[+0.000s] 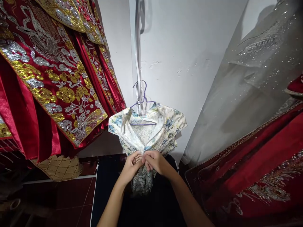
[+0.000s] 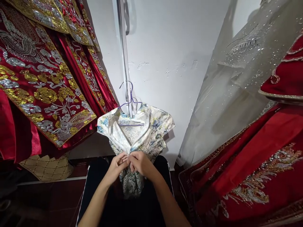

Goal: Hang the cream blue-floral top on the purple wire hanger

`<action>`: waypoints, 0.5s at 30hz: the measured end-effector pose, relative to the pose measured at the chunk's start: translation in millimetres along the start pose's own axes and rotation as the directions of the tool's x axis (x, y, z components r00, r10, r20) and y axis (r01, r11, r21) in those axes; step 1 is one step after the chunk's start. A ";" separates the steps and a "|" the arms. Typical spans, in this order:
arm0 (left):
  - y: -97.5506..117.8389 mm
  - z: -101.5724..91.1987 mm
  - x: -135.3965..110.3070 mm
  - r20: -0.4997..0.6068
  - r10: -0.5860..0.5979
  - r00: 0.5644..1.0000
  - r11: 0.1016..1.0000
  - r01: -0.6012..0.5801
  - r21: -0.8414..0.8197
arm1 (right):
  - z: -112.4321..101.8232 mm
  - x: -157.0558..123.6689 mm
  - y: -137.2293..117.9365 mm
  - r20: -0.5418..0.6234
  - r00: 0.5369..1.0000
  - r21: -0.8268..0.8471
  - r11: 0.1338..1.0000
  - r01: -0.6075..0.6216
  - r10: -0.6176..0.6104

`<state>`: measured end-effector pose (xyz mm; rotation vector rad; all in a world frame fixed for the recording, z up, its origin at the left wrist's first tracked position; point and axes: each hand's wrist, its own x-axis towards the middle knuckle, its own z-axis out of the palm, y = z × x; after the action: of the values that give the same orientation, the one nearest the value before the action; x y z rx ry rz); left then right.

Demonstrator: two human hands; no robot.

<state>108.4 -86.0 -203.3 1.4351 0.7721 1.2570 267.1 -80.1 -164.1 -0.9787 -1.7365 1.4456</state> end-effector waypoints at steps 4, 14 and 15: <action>-2.6 6.3 -1.0 -0.141 0.063 0.988 0.985 -0.039 0.166 | -26.9 17.2 -16.7 -0.026 0.998 0.108 0.993 -0.048 0.051; -1.0 -6.9 6.8 0.024 0.035 0.999 0.782 -0.042 0.621 | -64.1 50.4 -155.5 -0.351 0.907 0.170 0.937 0.307 -0.234; 11.6 -11.1 14.2 0.032 0.020 0.999 0.776 -0.035 0.630 | -59.4 48.4 -157.0 -0.323 0.913 0.146 0.940 0.308 -0.249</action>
<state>99.5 -72.9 -189.0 1.9990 1.2409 1.0341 273.7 -25.9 1.9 -0.7628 -1.4174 1.1859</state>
